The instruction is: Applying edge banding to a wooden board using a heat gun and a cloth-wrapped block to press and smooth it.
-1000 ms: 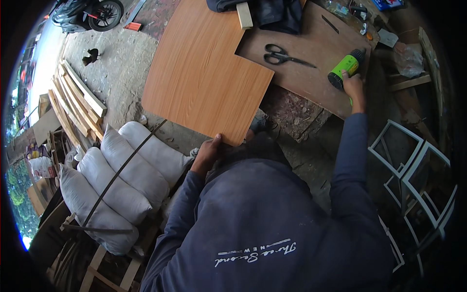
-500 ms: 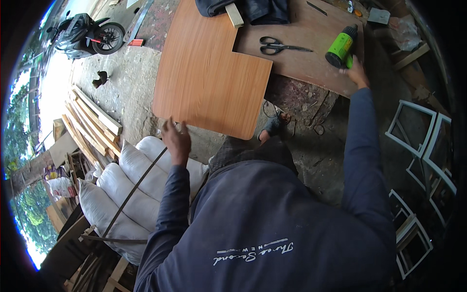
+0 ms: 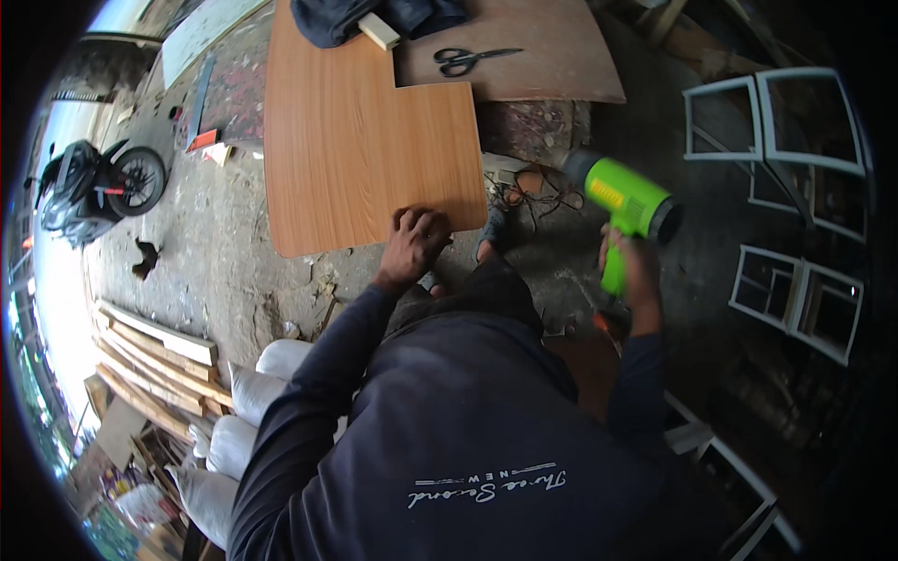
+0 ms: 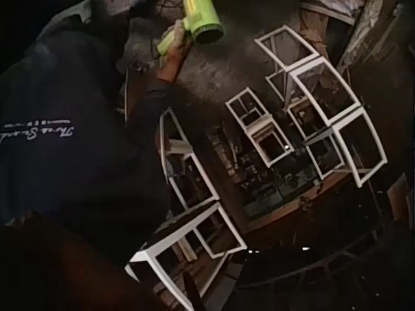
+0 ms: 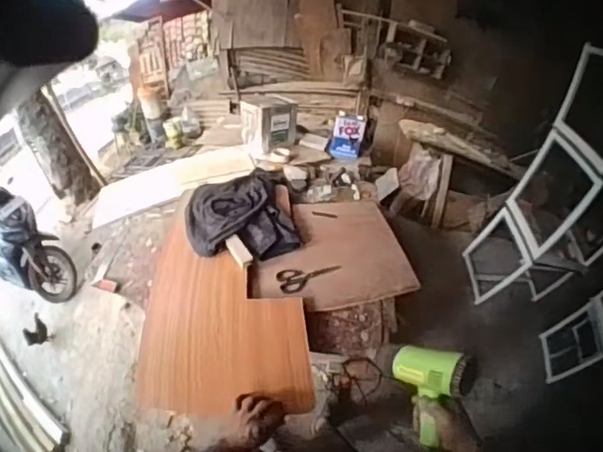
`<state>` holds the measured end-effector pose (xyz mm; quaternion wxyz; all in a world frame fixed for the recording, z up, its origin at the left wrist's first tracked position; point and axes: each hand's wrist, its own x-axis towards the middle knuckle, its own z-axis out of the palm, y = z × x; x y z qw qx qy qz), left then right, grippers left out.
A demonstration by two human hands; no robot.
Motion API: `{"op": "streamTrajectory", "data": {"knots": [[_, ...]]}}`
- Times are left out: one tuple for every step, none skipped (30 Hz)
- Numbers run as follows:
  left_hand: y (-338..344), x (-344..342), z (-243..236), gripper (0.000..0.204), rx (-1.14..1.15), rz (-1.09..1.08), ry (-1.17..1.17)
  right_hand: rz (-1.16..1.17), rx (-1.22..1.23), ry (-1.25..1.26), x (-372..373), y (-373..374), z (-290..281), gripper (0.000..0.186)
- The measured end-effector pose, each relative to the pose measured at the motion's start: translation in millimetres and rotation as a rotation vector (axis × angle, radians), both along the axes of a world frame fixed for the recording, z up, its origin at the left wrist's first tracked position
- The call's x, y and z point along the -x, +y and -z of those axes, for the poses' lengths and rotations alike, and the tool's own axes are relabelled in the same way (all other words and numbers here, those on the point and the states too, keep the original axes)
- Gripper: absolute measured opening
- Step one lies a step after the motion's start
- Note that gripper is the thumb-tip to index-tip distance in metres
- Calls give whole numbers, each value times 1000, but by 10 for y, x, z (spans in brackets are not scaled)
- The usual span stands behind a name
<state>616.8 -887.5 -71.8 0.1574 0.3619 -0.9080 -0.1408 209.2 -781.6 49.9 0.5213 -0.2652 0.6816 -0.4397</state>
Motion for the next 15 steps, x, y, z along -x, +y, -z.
{"op": "streamTrajectory", "data": {"knots": [[-72,1,26,28,-13,68,-6,-8,-22,-56,-209,212,-39,35],[-135,14,42,24,-12,130,21,38,-74,-116,-394,380,-62,33],[-178,34,45,23,-52,120,-37,76,-109,-168,-545,520,-77,31],[-208,46,35,22,-76,101,-59,111,-92,-196,-682,622,-74,30],[-207,40,12,21,-108,106,-72,116,-74,-207,-767,697,-78,30],[-187,6,-19,16,-92,1,-145,107,-68,-231,-835,748,-68,30],[-142,-66,-51,15,-66,-53,-44,110,-98,-251,-862,789,-69,30],[-78,-176,-74,14,-76,-104,19,101,-75,-268,-872,816,-57,32],[18,-321,-76,13,-109,-166,84,106,-63,-335,-853,831,-47,33],[144,-500,-50,15,-121,-151,65,116,-77,-397,-816,833,-23,35],[298,-712,10,17,-140,-136,60,111,-91,-476,-764,822,9,36],[471,-930,116,18,-229,-144,-13,121,-113,-530,-697,798,51,38],[664,-1163,264,20,-249,-125,-18,117,-131,-601,-621,760,109,39],[883,-1405,448,24,-356,-171,-95,92,-128,-694,-538,715,172,41],[1116,-1645,662,30,-362,-181,-77,89,-144,-702,-451,667,250,42]]}}
